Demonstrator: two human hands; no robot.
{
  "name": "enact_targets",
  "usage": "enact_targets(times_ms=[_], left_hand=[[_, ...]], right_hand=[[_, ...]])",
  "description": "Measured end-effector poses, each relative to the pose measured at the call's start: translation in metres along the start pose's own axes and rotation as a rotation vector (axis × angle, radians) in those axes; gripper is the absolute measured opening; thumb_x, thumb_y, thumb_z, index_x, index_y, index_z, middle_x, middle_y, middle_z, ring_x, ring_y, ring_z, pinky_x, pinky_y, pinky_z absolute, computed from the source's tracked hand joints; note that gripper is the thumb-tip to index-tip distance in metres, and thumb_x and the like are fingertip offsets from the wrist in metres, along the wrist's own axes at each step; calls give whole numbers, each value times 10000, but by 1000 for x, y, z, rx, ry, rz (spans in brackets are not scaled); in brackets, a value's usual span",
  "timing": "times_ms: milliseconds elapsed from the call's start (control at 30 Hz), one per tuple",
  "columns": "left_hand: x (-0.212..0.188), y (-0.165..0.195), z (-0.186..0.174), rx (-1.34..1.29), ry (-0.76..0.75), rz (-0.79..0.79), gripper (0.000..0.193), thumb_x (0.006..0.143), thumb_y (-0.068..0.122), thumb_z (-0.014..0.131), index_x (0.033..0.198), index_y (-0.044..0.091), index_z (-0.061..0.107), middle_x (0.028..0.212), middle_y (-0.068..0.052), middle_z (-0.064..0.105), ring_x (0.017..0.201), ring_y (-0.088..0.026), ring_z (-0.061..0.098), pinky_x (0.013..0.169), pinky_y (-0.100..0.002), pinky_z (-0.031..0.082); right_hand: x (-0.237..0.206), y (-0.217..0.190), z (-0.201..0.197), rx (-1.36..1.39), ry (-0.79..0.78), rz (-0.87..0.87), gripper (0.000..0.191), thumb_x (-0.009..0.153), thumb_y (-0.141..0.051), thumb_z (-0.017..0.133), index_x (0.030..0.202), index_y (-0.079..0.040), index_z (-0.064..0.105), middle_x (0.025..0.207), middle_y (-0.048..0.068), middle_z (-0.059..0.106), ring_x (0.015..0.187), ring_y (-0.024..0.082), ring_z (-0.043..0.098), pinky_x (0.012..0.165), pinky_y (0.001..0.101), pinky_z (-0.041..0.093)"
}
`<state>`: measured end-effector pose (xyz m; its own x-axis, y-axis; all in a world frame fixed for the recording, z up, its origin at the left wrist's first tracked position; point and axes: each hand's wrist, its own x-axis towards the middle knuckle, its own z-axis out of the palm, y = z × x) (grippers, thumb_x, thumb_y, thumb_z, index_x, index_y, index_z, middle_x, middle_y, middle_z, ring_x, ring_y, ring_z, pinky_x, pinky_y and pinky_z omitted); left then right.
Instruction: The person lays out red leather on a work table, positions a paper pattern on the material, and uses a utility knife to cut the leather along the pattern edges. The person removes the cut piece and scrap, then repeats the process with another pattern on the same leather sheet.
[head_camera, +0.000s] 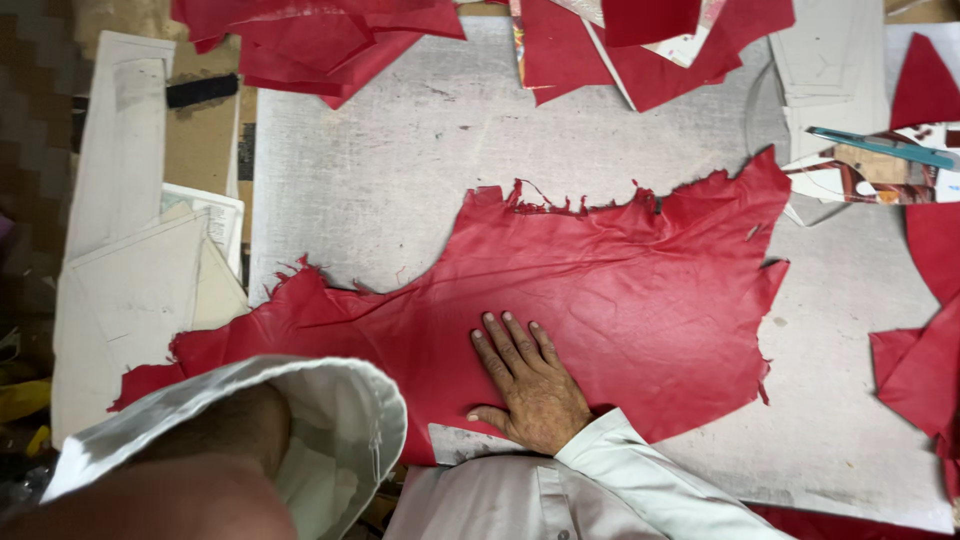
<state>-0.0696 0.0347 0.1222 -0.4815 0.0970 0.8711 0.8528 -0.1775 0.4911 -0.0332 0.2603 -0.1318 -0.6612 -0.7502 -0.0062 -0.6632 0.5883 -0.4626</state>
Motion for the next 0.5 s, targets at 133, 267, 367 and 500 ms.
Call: enact_targets(times_ms=[133, 267, 367, 500], left_hand=[[2, -14, 11, 18, -1, 14, 165, 882, 58, 845, 969, 28, 707, 991, -73, 754, 836, -157, 757, 743, -258, 620], [7, -23, -7, 19, 11, 23, 166, 876, 57, 851, 962, 28, 712, 987, -73, 759, 829, -157, 764, 736, -258, 624], [-10, -50, -5, 40, 23, -25, 167, 871, 57, 856, 957, 28, 716, 984, -73, 763, 823, -157, 768, 731, -257, 627], [-89, -117, 61, 146, -3, -650, 152, 812, 44, 857, 912, 22, 746, 915, -95, 779, 665, -152, 676, 623, -252, 545]], right_hand=[[2, -1, -5, 43, -13, -18, 978, 874, -682, 576, 1536, -1, 343, 1606, 247, 286, 1482, 423, 251, 1181, 584, 174], [0, 3, -23, 241, 16, -41, 951, 855, -563, 687, 1528, 22, 354, 1600, 267, 310, 1486, 436, 275, 1188, 566, 198], [4, 20, -45, 337, 169, -20, 763, 871, -356, 750, 1476, 10, 461, 1536, 249, 474, 1436, 419, 432, 1176, 512, 342], [33, 74, -79, 570, 435, 273, 407, 934, -94, 645, 1335, -28, 652, 1292, 184, 724, 1173, 306, 745, 967, 374, 598]])
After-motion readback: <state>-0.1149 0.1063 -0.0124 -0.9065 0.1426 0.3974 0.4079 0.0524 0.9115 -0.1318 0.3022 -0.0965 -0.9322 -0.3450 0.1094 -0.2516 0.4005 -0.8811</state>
